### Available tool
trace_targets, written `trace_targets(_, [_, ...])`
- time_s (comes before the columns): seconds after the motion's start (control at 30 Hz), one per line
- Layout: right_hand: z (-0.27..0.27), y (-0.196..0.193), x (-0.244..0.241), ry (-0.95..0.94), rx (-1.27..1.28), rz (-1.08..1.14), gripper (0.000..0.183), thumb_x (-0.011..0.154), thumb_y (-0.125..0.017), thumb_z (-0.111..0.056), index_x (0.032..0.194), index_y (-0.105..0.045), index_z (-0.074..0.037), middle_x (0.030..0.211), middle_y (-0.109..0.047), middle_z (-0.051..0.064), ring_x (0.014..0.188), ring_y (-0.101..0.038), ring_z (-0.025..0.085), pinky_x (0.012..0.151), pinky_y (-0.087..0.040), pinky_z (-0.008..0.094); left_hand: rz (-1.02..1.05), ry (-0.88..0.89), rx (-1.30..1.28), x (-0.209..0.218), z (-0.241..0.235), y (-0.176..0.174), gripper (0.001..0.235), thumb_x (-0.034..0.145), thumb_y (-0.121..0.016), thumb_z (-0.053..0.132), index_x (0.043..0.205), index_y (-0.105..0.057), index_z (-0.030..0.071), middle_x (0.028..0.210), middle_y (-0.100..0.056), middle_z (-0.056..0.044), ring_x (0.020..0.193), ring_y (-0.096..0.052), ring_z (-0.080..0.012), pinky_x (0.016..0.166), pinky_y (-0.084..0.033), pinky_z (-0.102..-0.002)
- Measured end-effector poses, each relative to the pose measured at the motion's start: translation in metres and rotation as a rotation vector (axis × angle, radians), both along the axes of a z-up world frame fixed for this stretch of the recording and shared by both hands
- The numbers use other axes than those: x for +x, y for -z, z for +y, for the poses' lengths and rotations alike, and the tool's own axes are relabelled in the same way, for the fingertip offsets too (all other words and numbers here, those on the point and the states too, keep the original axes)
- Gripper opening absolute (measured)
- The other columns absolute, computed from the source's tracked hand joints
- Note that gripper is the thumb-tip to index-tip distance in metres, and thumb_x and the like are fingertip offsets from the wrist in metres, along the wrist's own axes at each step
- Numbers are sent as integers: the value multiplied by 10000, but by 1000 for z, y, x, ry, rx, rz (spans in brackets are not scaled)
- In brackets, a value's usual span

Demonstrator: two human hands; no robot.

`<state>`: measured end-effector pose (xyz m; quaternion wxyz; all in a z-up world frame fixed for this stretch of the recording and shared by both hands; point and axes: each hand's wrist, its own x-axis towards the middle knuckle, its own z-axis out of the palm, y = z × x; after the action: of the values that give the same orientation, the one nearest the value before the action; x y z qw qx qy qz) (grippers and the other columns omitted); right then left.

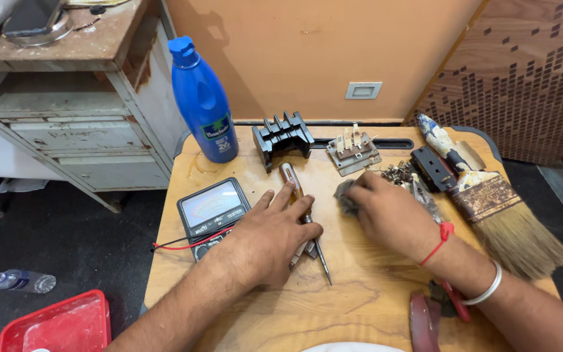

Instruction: The person cleans and sands various electrical components by hand using a cloth and sandpaper, and wipes them down individually.

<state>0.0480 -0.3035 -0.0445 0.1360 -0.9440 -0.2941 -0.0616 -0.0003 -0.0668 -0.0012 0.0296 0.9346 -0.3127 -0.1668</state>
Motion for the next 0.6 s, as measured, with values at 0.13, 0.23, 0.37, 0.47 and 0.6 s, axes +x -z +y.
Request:
trace_targets(0.13, [3,5,-24,-240,100,69,278,794,-660,-47,1051,-761,-74,1034,-675,142,869,-703,347,776,-584,407,-93,39,-107,-2,1,4,741,708,-837,200,1396,-560,213,1611,-294,-212,1479,-164,-476,1166,-203,-626])
trace_targets(0.23, [-9,-7,-24,-316,285,102,337,741,-670,-57,1063,-772,-64,1061,-727,122,956,-728,326,832,-585,399,5,18,-40,0,3,3,889,634,-882,214,1442,-511,227,1624,-278,-181,1488,-166,-446,1182,-208,-604])
trace_targets(0.37, [-25,-16,2,11,200,-84,317,757,-666,-57,1059,-761,-44,1005,-724,163,897,-712,354,831,-575,424,-16,21,-70,-2,0,5,901,593,-928,291,1402,-543,190,1608,-309,-174,1493,-172,-448,1180,-216,-608])
trace_targets(0.47, [-14,-7,16,118,130,-160,245,800,-673,-70,1027,-758,-34,979,-694,194,887,-689,393,832,-569,451,-26,24,-104,-3,-2,3,902,584,-939,337,1384,-557,169,1585,-327,-173,1491,-177,-451,1174,-221,-617])
trace_targets(0.6, [4,3,13,80,81,-82,247,793,-681,-77,1027,-749,-34,990,-664,192,840,-680,409,774,-569,469,-33,28,-92,-2,-4,1,898,598,-933,343,1389,-552,154,1585,-333,-175,1486,-183,-454,1164,-225,-623])
